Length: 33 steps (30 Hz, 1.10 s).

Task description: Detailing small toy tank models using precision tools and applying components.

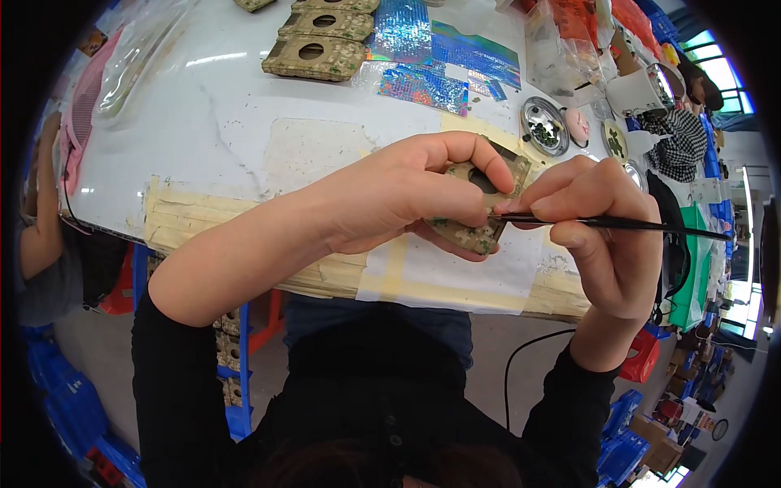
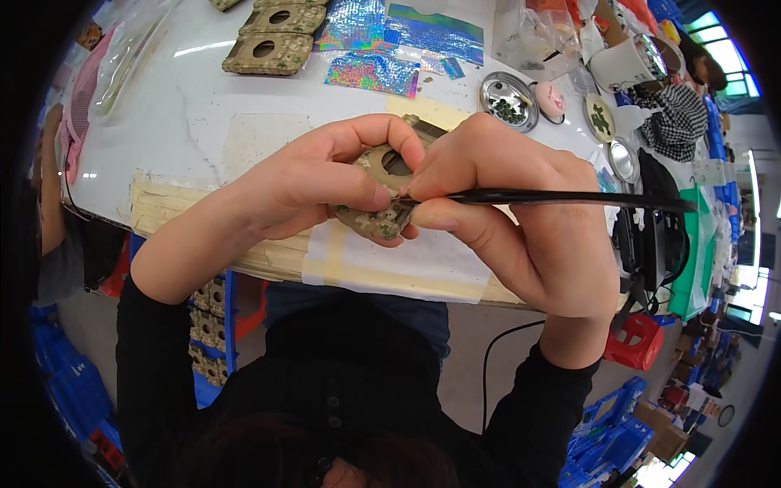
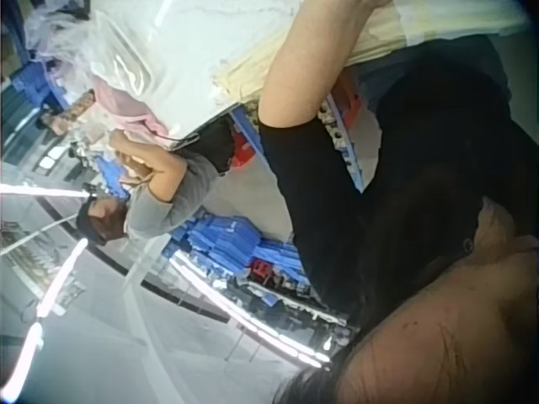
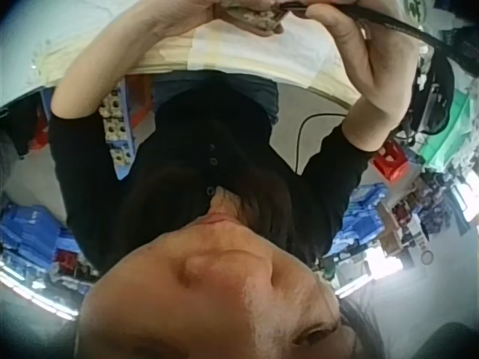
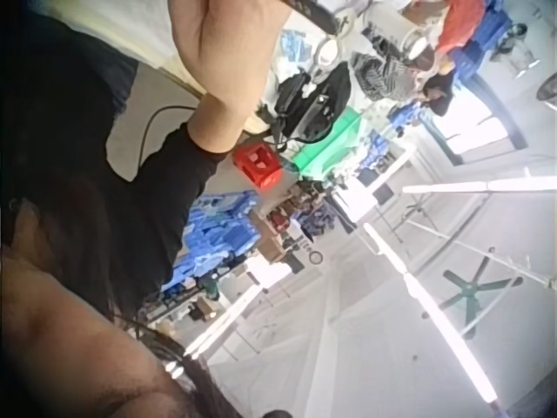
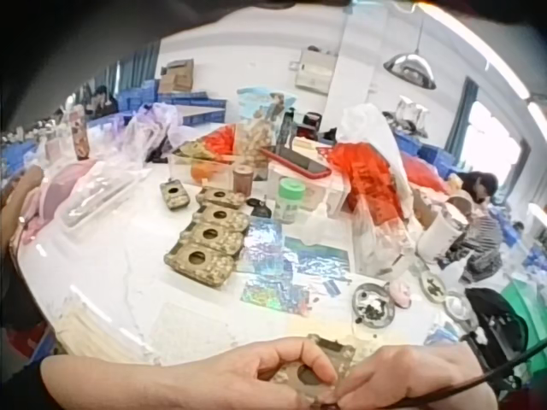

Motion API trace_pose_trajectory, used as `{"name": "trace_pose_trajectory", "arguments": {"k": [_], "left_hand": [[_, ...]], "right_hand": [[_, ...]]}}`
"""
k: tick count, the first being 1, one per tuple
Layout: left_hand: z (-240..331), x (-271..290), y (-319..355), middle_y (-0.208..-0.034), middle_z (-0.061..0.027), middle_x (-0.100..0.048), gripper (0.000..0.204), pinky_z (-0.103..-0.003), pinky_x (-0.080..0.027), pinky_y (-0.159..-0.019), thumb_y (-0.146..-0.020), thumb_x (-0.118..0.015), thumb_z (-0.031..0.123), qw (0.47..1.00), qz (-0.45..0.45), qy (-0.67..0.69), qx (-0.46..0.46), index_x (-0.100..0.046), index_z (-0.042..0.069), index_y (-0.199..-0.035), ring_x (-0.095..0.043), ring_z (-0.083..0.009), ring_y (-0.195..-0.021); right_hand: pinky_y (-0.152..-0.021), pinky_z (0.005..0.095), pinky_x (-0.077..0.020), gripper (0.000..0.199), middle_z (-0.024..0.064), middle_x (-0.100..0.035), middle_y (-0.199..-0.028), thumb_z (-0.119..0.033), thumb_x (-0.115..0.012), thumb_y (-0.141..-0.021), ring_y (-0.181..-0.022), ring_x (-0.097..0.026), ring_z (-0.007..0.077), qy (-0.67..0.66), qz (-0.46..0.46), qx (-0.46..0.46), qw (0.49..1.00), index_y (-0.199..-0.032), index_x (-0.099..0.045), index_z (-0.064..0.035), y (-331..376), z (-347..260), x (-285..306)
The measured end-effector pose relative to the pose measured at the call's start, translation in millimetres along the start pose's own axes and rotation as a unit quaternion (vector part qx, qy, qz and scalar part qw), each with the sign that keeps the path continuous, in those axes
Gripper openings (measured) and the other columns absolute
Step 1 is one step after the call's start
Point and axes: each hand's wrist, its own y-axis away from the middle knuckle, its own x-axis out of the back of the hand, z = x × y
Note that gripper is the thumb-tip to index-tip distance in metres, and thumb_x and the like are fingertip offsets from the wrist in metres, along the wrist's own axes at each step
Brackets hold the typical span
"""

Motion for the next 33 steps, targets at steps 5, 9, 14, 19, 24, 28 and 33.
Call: {"name": "trace_pose_trajectory", "arguments": {"k": [5, 9, 14, 19, 24, 28, 33], "left_hand": [[1.0, 0.6, 0.1, -0.099, -0.0108, -0.058, 0.032, -0.035, -0.053, -0.077, -0.077, -0.054, 0.005, 1.0, -0.005, 0.002, 0.006, -0.047, 0.005, -0.107, -0.063, -0.021, -0.089], [-0.1, 1.3, -0.2, -0.1, -0.0104, -0.057, 0.031, -0.036, -0.053, -0.077, -0.077, -0.054, 0.006, 1.0, -0.006, 0.008, 0.006, -0.047, 0.005, -0.107, -0.063, -0.0211, -0.089], [-0.4, 2.3, -0.2, -0.101, -0.0097, -0.057, 0.03, -0.036, -0.053, -0.076, -0.077, -0.055, 0.006, 1.0, -0.005, 0.004, 0.004, -0.048, 0.005, -0.106, -0.063, -0.0214, -0.089], [-0.7, 1.7, -0.9, -0.101, -0.01, -0.057, 0.03, -0.035, -0.053, -0.076, -0.078, -0.055, 0.006, 1.0, -0.005, 0.003, 0.003, -0.047, 0.005, -0.107, -0.063, -0.021, -0.089], [-0.6, 1.8, -0.2, -0.099, -0.0112, -0.059, 0.03, -0.034, -0.053, -0.075, -0.079, -0.055, 0.007, 1.0, -0.006, -0.003, 0.002, -0.047, 0.005, -0.107, -0.063, -0.0202, -0.089], [0.4, 1.2, 0.0, -0.098, -0.0115, -0.06, 0.03, -0.034, -0.053, -0.075, -0.079, -0.055, 0.007, 1.0, -0.006, -0.008, 0.0, -0.047, 0.005, -0.107, -0.063, -0.02, -0.088], [-0.9, 1.6, -0.7, -0.098, -0.0115, -0.06, 0.03, -0.034, -0.053, -0.075, -0.078, -0.055, 0.006, 1.0, -0.007, -0.005, -0.002, -0.047, 0.004, -0.107, -0.063, -0.0201, -0.088]], "right_hand": [[-0.068, 0.032, -0.0523, 0.022, 0.0228, -0.061, -0.082, -0.017, -0.057, -0.088, -0.077, -0.063, 0.0244, -0.004, -0.008, -0.002, 1.0, -0.089, -0.054, 0.0049, -0.5, -0.2, 1.3], [-0.068, 0.0321, -0.0523, 0.022, 0.0227, -0.061, -0.083, -0.017, -0.056, -0.088, -0.078, -0.063, 0.0244, -0.004, -0.014, -0.002, 1.0, -0.089, -0.054, 0.005, -0.4, 0.8, 2.5], [-0.069, 0.0324, -0.0525, 0.021, 0.0232, -0.061, -0.083, -0.016, -0.056, -0.088, -0.078, -0.063, 0.0245, 0.0, -0.02, 0.004, 1.0, -0.09, -0.054, 0.0049, -1.5, 2.2, 2.6], [-0.069, 0.0325, -0.0526, 0.021, 0.0237, -0.061, -0.084, -0.016, -0.056, -0.088, -0.078, -0.063, 0.0244, 0.003, -0.021, -0.004, 1.0, -0.089, -0.054, 0.0051, -1.0, -0.8, 3.6], [-0.069, 0.0329, -0.0527, 0.021, 0.024, -0.061, -0.084, -0.016, -0.056, -0.088, -0.078, -0.063, 0.025, -0.004, -0.019, -0.001, 1.0, -0.089, -0.053, 0.0053, -1.4, 0.4, 2.5], [-0.07, 0.0338, -0.053, 0.022, 0.0241, -0.061, -0.084, -0.016, -0.056, -0.088, -0.079, -0.064, 0.0259, -0.012, -0.019, -0.007, 1.0, -0.089, -0.053, 0.0054, -1.3, -0.4, 2.1], [-0.071, 0.0347, -0.0533, 0.022, 0.0241, -0.061, -0.084, -0.016, -0.057, -0.088, -0.079, -0.064, 0.0264, -0.012, -0.024, -0.003, 1.0, -0.089, -0.053, 0.0056, -1.2, 0.8, 2.9]]}}
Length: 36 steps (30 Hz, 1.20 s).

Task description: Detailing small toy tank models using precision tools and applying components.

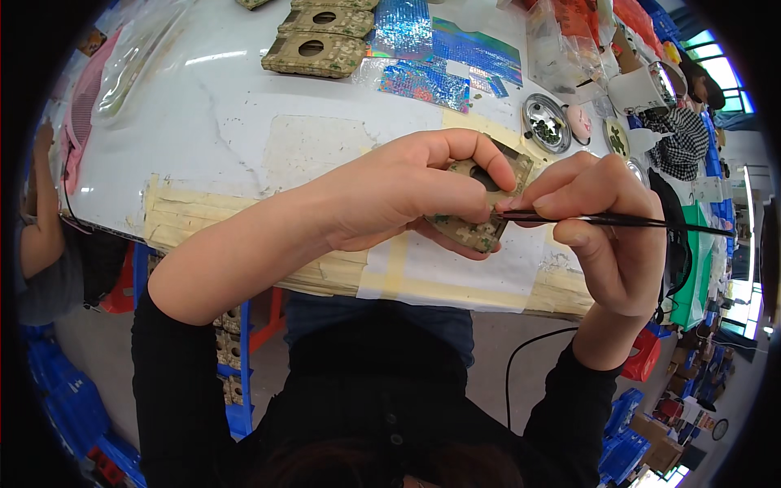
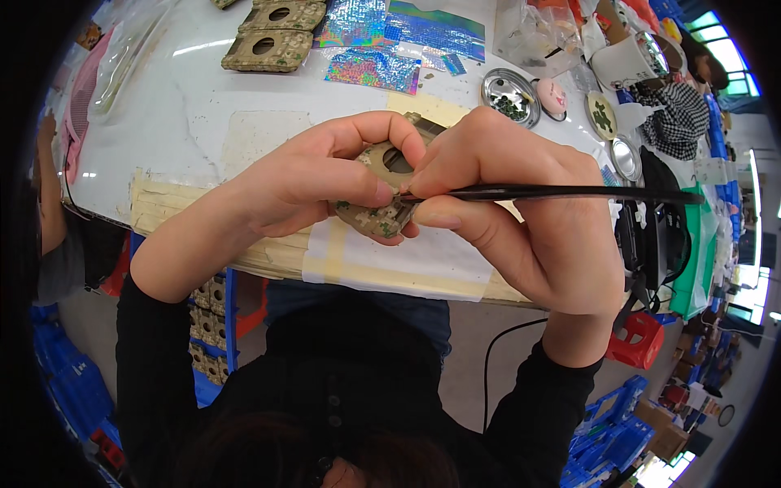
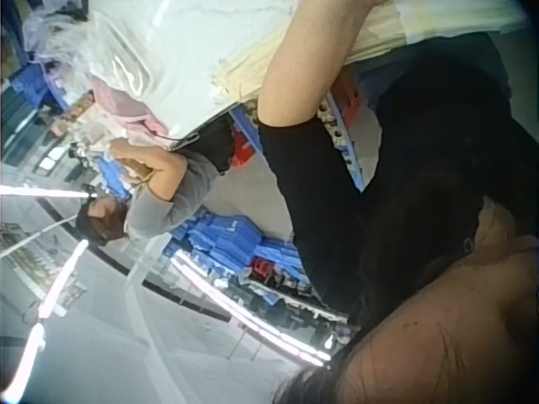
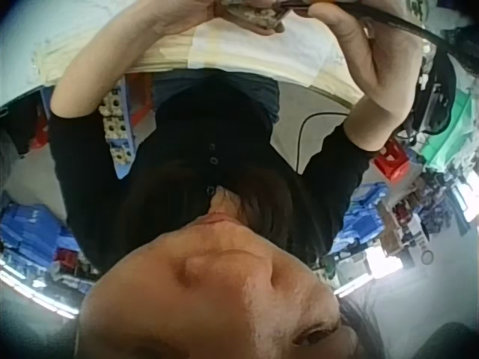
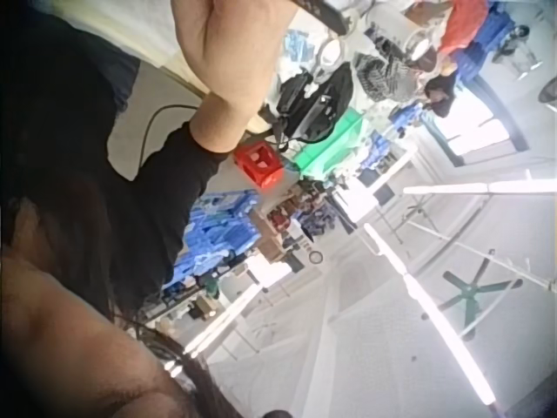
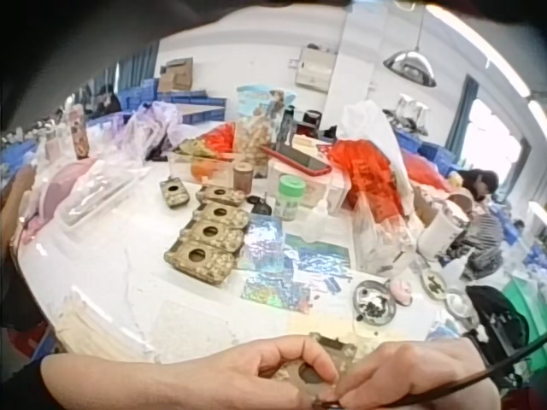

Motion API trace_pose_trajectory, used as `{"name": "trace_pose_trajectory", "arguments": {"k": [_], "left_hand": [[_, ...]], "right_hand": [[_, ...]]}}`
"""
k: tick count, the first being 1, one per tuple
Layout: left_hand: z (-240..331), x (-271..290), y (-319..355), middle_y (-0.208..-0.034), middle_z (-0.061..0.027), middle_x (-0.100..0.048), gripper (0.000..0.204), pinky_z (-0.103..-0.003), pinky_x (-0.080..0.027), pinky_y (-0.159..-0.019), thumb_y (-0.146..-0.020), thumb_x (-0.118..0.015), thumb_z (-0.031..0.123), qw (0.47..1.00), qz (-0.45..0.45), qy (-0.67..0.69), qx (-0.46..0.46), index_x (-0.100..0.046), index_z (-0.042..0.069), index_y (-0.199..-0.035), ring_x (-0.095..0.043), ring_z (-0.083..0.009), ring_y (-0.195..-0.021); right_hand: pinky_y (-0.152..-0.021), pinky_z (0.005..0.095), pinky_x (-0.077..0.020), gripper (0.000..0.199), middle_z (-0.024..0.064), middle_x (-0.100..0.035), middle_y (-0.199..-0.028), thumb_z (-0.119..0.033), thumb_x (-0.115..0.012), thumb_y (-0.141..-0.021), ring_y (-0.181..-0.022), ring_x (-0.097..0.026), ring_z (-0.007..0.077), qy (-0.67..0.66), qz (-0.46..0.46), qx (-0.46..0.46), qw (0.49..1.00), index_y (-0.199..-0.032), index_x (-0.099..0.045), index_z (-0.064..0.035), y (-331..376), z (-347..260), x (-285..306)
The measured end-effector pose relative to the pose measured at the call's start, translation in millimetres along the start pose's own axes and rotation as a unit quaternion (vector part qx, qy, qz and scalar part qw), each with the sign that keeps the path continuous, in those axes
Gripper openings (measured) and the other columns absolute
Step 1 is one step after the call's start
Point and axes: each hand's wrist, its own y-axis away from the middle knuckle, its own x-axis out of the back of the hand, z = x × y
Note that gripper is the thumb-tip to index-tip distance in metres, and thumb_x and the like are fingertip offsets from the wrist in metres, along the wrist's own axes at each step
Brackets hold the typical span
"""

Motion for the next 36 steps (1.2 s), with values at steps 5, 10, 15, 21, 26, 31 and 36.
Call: {"name": "trace_pose_trajectory", "arguments": {"k": [5, 10, 15, 21, 26, 31, 36], "left_hand": [[-1.0, 0.8, -0.4, -0.098, -0.0119, -0.059, 0.03, -0.034, -0.053, -0.074, -0.078, -0.055, 0.005, 1.0, -0.001, -0.002, -0.005, -0.046, 0.004, -0.107, -0.063, -0.0205, -0.087], [-0.4, 0.1, -0.2, -0.099, -0.0123, -0.058, 0.03, -0.034, -0.053, -0.074, -0.078, -0.055, 0.005, 1.0, -0.001, -0.004, -0.003, -0.047, 0.004, -0.106, -0.063, -0.0208, -0.087], [-0.3, 0.6, 0.1, -0.102, -0.0128, -0.057, 0.03, -0.035, -0.054, -0.074, -0.077, -0.055, 0.005, 1.0, 0.006, 0.0, -0.003, -0.047, 0.005, -0.106, -0.063, -0.0225, -0.087], [3.8, -1.3, 2.4, -0.103, -0.0121, -0.056, 0.03, -0.036, -0.054, -0.075, -0.077, -0.055, 0.007, 1.0, 0.003, 0.028, 0.001, -0.047, 0.006, -0.106, -0.063, -0.0242, -0.088], [3.1, 0.4, 0.8, -0.105, -0.0122, -0.055, 0.029, -0.036, -0.053, -0.075, -0.078, -0.054, 0.007, 0.999, -0.007, 0.05, -0.004, -0.047, 0.006, -0.106, -0.063, -0.0247, -0.088], [1.7, 1.1, 0.2, -0.106, -0.0127, -0.055, 0.029, -0.036, -0.053, -0.075, -0.078, -0.054, 0.008, 0.999, -0.006, 0.038, -0.003, -0.047, 0.006, -0.106, -0.063, -0.0248, -0.088], [2.3, 0.0, 0.7, -0.105, -0.0127, -0.056, 0.029, -0.036, -0.053, -0.075, -0.079, -0.054, 0.008, 1.0, 0.001, 0.029, -0.002, -0.046, 0.006, -0.106, -0.063, -0.0243, -0.088]], "right_hand": [[-0.071, 0.035, -0.0537, 0.023, 0.0241, -0.06, -0.085, -0.016, -0.056, -0.088, -0.079, -0.064, 0.0268, -0.004, 0.001, -0.003, 1.0, -0.089, -0.053, 0.0058, 0.5, 0.0, -0.3], [-0.071, 0.0352, -0.0541, 0.024, 0.0241, -0.06, -0.085, -0.017, -0.056, -0.088, -0.079, -0.064, 0.0275, -0.006, 0.003, -0.002, 1.0, -0.09, -0.052, 0.0057, 1.3, 0.5, -0.3], [-0.069, 0.0351, -0.0549, 0.027, 0.0246, -0.059, -0.084, -0.021, -0.054, -0.09, -0.079, -0.064, 0.0288, -0.01, 0.046, 0.012, 0.999, -0.09, -0.049, 0.0056, 4.3, 3.7, -4.1], [-0.069, 0.0351, -0.0549, 0.03, 0.0252, -0.058, -0.084, -0.025, -0.049, -0.093, -0.08, -0.065, 0.0316, -0.091, 0.206, 0.022, 0.974, -0.095, -0.044, 0.0049, 16.9, 5.1, -25.1], [-0.074, 0.0346, -0.052, 0.027, 0.0242, -0.06, -0.087, -0.022, -0.052, -0.092, -0.082, -0.064, 0.031, -0.076, 0.246, 0.039, 0.966, -0.092, -0.047, 0.0045, 23.6, 7.8, -37.8], [-0.075, 0.0312, -0.0488, 0.018, 0.0193, -0.064, -0.088, -0.013, -0.061, -0.086, -0.085, -0.064, 0.0256, -0.116, 0.269, 0.028, 0.956, -0.089, -0.055, 0.0036, 26.8, 9.4, -44.8], [-0.075, 0.0308, -0.0486, 0.015, 0.0182, -0.066, -0.089, -0.01, -0.063, -0.083, -0.084, -0.064, 0.0238, -0.09, 0.261, 0.034, 0.961, -0.089, -0.057, 0.0024, 27.4, 12.4, -44.1]]}}
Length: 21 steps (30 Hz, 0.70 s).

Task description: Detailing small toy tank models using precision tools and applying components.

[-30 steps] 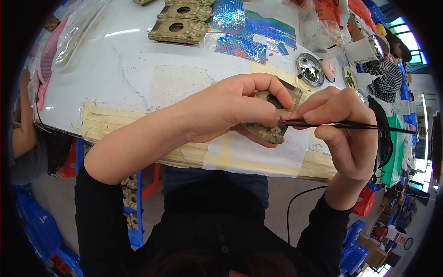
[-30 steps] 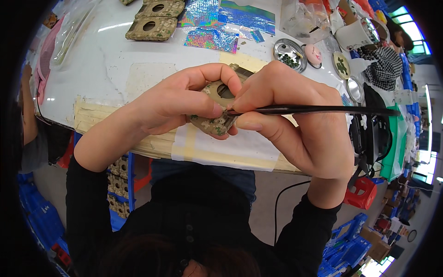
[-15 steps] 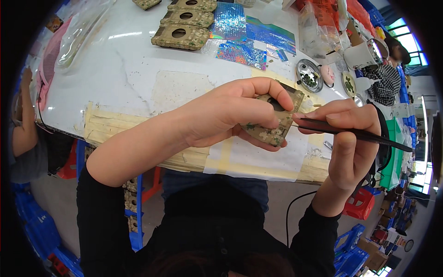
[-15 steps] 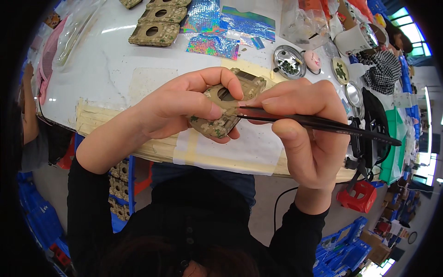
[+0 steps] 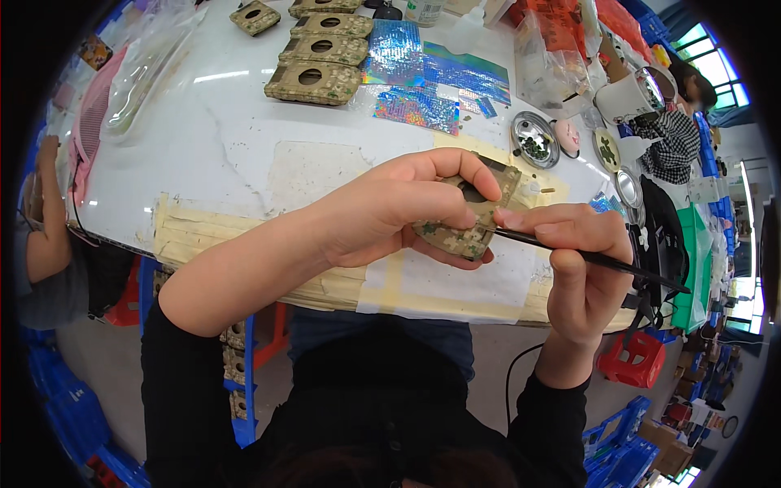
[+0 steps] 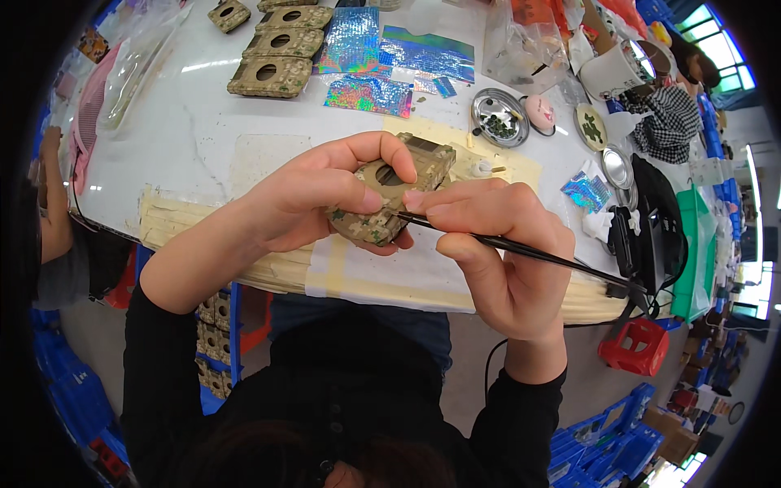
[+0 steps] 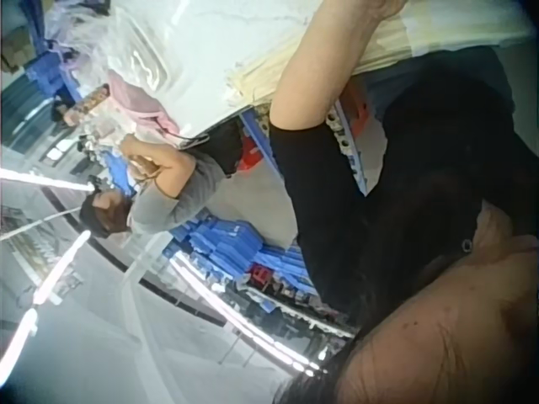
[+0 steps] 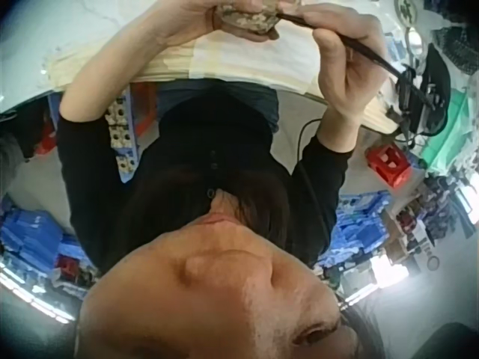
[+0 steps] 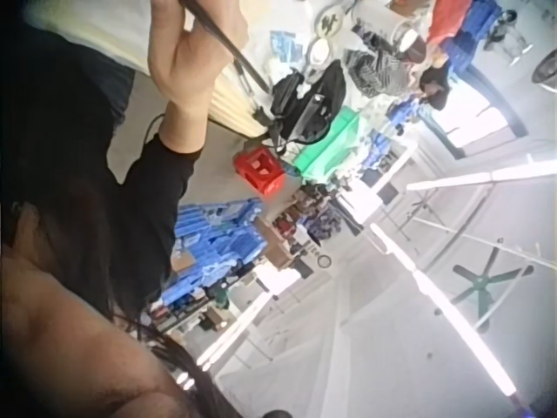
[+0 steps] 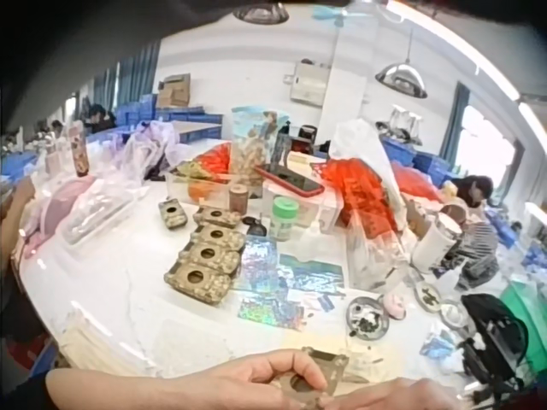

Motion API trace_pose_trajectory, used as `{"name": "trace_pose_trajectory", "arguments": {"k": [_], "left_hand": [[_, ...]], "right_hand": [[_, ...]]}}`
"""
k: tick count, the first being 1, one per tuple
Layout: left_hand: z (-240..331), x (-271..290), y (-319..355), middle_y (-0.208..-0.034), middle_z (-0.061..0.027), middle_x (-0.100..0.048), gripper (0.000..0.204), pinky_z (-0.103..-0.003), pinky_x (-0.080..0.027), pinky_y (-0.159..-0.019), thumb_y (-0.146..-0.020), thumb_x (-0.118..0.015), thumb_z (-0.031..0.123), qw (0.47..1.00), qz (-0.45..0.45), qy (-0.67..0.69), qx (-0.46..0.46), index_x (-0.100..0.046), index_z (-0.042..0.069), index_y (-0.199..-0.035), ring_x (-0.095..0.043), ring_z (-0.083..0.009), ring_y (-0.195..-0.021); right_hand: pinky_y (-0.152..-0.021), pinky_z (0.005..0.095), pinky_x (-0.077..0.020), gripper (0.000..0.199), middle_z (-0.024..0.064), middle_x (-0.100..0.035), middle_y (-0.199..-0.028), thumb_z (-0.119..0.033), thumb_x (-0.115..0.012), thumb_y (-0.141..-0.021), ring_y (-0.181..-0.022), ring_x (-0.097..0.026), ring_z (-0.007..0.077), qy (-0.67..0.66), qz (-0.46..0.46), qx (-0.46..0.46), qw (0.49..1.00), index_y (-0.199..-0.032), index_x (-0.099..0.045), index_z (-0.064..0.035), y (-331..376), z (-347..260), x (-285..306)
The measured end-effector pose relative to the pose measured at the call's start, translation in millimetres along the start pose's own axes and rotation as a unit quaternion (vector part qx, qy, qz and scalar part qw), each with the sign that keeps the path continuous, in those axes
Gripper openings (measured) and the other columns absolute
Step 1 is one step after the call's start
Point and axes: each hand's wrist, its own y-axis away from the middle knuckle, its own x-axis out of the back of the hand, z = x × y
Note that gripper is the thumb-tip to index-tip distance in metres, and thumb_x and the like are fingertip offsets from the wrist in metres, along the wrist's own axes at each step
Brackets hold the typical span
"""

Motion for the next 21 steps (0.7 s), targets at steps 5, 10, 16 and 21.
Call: {"name": "trace_pose_trajectory", "arguments": {"k": [5, 10, 16, 21], "left_hand": [[0.9, -1.7, 0.8, -0.104, -0.0123, -0.056, 0.028, -0.036, -0.053, -0.075, -0.079, -0.053, 0.008, 1.0, 0.009, 0.003, 0.005, -0.047, 0.006, -0.106, -0.063, -0.0236, -0.088], [-0.7, -1.1, 0.6, -0.103, -0.0119, -0.056, 0.028, -0.037, -0.054, -0.077, -0.078, -0.053, 0.007, 1.0, 0.011, 0.0, -0.001, -0.047, 0.006, -0.106, -0.062, -0.0225, -0.088], [-1.2, -1.4, 0.6, -0.103, -0.0115, -0.056, 0.027, -0.037, -0.054, -0.076, -0.078, -0.052, 0.006, 1.0, 0.015, 0.0, 0.002, -0.048, 0.005, -0.105, -0.062, -0.0222, -0.087], [-0.5, -1.9, 0.3, -0.103, -0.0111, -0.056, 0.027, -0.036, -0.054, -0.076, -0.077, -0.052, 0.006, 1.0, 0.015, -0.001, 0.003, -0.048, 0.006, -0.104, -0.062, -0.0222, -0.087]], "right_hand": [[-0.073, 0.0303, -0.0492, 0.014, 0.0166, -0.066, -0.089, -0.007, -0.065, -0.081, -0.082, -0.064, 0.0235, 0.021, -0.009, 0.013, 1.0, -0.089, -0.059, 0.0021, -1.5, -1.0, 0.2], [-0.071, 0.0299, -0.0496, 0.014, 0.0152, -0.067, -0.088, -0.006, -0.066, -0.079, -0.08, -0.064, 0.0234, 0.037, -0.008, 0.012, 0.999, -0.088, -0.06, 0.0024, -1.2, -0.6, -0.7], [-0.071, 0.0302, -0.0502, 0.015, 0.0138, -0.067, -0.087, -0.006, -0.068, -0.077, -0.08, -0.065, 0.024, 0.055, -0.008, 0.008, 0.998, -0.087, -0.062, 0.0022, -2.1, -2.3, -0.9], [-0.07, 0.0302, -0.0503, 0.015, 0.0138, -0.067, -0.086, -0.006, -0.069, -0.076, -0.079, -0.065, 0.0243, 0.065, -0.01, 0.01, 0.998, -0.087, -0.062, 0.0022, -2.3, -3.4, -0.8]]}}
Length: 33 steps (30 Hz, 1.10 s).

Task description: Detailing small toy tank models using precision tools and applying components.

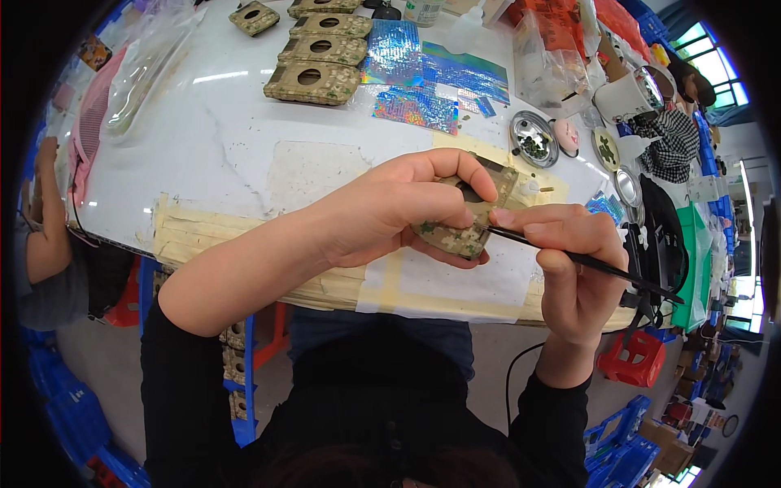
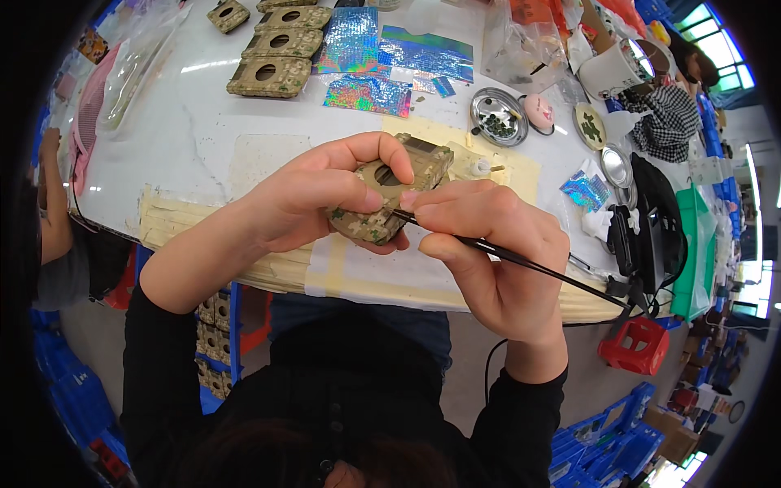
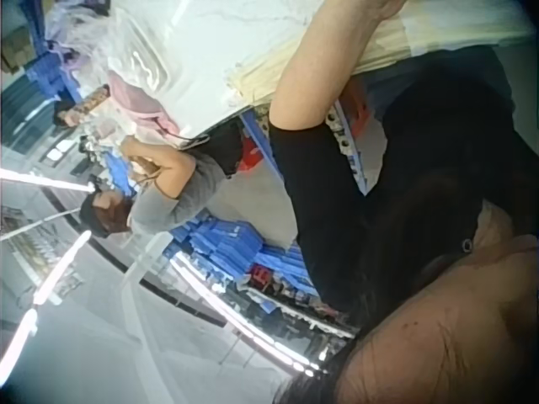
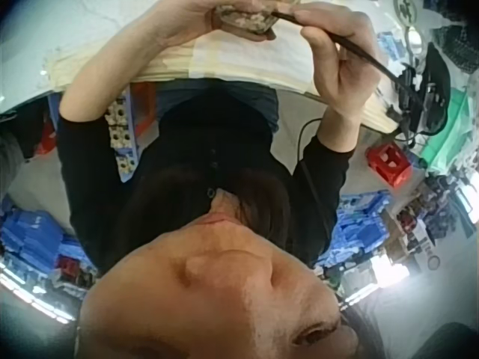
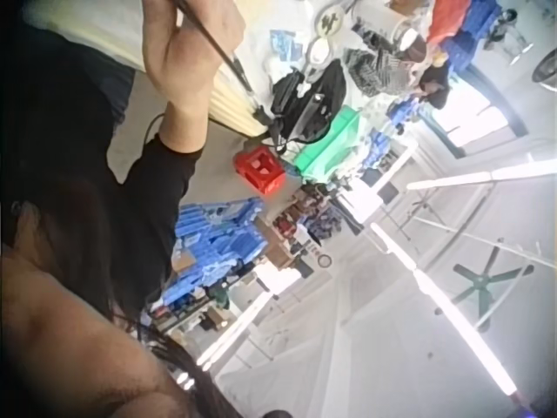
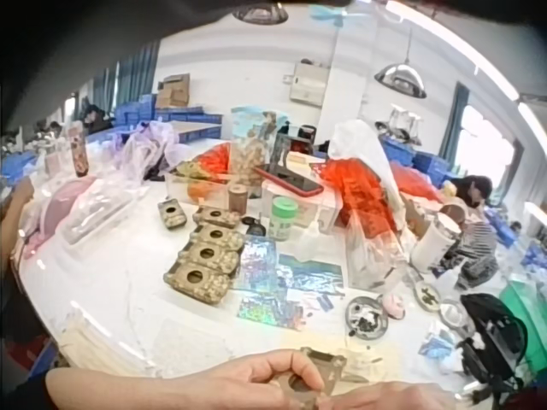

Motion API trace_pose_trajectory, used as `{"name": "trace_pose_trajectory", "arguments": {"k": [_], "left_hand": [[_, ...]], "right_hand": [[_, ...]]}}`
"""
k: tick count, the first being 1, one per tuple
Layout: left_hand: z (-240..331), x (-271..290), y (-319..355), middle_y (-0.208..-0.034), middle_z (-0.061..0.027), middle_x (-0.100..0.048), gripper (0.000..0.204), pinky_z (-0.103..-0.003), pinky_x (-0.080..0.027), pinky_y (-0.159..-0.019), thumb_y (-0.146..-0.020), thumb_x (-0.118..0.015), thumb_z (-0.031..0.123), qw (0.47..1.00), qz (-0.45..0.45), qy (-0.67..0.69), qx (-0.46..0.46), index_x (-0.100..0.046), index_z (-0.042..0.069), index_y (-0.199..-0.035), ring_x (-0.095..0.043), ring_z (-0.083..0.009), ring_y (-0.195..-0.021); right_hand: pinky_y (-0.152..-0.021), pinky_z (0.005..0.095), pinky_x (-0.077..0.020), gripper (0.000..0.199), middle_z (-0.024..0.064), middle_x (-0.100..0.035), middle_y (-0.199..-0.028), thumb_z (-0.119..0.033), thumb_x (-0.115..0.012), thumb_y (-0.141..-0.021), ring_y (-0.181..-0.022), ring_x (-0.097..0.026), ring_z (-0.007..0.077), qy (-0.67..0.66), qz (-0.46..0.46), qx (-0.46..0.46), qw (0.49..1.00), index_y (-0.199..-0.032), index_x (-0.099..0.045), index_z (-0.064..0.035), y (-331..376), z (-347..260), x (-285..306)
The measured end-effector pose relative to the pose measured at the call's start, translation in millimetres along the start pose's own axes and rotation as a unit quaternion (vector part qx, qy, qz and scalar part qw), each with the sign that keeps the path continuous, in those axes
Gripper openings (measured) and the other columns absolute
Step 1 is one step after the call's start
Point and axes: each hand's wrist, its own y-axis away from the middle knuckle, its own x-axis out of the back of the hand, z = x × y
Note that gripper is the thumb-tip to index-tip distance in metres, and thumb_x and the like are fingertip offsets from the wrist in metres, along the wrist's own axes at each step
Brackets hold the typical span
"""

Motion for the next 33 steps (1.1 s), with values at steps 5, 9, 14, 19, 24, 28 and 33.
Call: {"name": "trace_pose_trajectory", "arguments": {"k": [5, 9, 14, 19, 24, 28, 33], "left_hand": [[-2.3, 1.4, -0.5, -0.103, -0.0115, -0.056, 0.026, -0.036, -0.054, -0.075, -0.077, -0.052, 0.006, 1.0, 0.006, -0.004, -0.007, -0.048, 0.006, -0.103, -0.062, -0.023, -0.087], [-1.2, 0.0, -0.4, -0.103, -0.012, -0.056, 0.026, -0.036, -0.054, -0.074, -0.077, -0.053, 0.008, 1.0, -0.003, -0.003, -0.007, -0.048, 0.006, -0.103, -0.062, -0.0238, -0.086], [-1.7, 2.2, -1.9, -0.102, -0.0122, -0.056, 0.026, -0.037, -0.054, -0.073, -0.077, -0.053, 0.011, 1.0, -0.009, 0.005, -0.009, -0.048, 0.006, -0.102, -0.062, -0.0241, -0.086], [-1.5, 1.8, -1.6, -0.101, -0.0118, -0.056, 0.026, -0.037, -0.054, -0.072, -0.077, -0.053, 0.011, 1.0, -0.005, 0.003, -0.009, -0.048, 0.006, -0.102, -0.062, -0.0226, -0.085], [-2.2, 1.7, -1.8, -0.101, -0.0111, -0.056, 0.026, -0.037, -0.054, -0.073, -0.077, -0.053, 0.01, 1.0, -0.004, 0.004, -0.009, -0.049, 0.006, -0.102, -0.062, -0.0213, -0.085], [-2.1, 1.8, -2.0, -0.101, -0.0108, -0.056, 0.026, -0.037, -0.054, -0.074, -0.077, -0.053, 0.01, 1.0, -0.007, 0.005, -0.01, -0.049, 0.006, -0.102, -0.062, -0.0213, -0.085], [-2.4, 1.5, -1.7, -0.1, -0.0109, -0.056, 0.026, -0.036, -0.054, -0.074, -0.077, -0.052, 0.01, 1.0, -0.003, 0.0, -0.008, -0.049, 0.006, -0.102, -0.062, -0.0223, -0.086]], "right_hand": [[-0.07, 0.0301, -0.0502, 0.014, 0.0143, -0.067, -0.086, -0.005, -0.068, -0.077, -0.079, -0.065, 0.024, -0.01, 0.002, -0.004, 1.0, -0.087, -0.062, 0.0023, 0.6, 1.0, -0.6], [-0.071, 0.03, -0.0499, 0.013, 0.0145, -0.067, -0.087, -0.005, -0.067, -0.078, -0.079, -0.064, 0.0231, -0.029, 0.009, -0.017, 0.999, -0.087, -0.061, 0.0022, 1.1, -0.1, -0.5], [-0.071, 0.0299, -0.0496, 0.013, 0.0143, -0.067, -0.087, -0.006, -0.067, -0.079, -0.079, -0.064, 0.0228, -0.039, 0.009, -0.021, 0.999, -0.087, -0.062, 0.0021, 1.7, 1.1, -0.5], [-0.071, 0.03, -0.0497, 0.014, 0.0142, -0.067, -0.087, -0.006, -0.068, -0.078, -0.08, -0.064, 0.0235, -0.024, 0.002, -0.016, 1.0, -0.086, -0.062, 0.0024, 0.5, 0.7, -0.8], [-0.071, 0.03, -0.0499, 0.014, 0.0145, -0.066, -0.086, -0.005, -0.068, -0.076, -0.08, -0.065, 0.0245, -0.015, -0.001, -0.006, 1.0, -0.086, -0.062, 0.0026, -0.1, 0.3, -0.9], [-0.07, 0.0299, -0.05, 0.014, 0.0146, -0.066, -0.086, -0.005, -0.068, -0.076, -0.079, -0.065, 0.0246, -0.019, 0.003, -0.007, 1.0, -0.086, -0.062, 0.0024, 0.0, 0.1, -2.2], [-0.07, 0.0296, -0.0499, 0.013, 0.0146, -0.067, -0.086, -0.005, -0.067, -0.077, -0.079, -0.065, 0.0236, -0.019, 0.003, -0.008, 1.0, -0.086, -0.061, 0.0022, 1.4, 1.2, -0.9]]}}
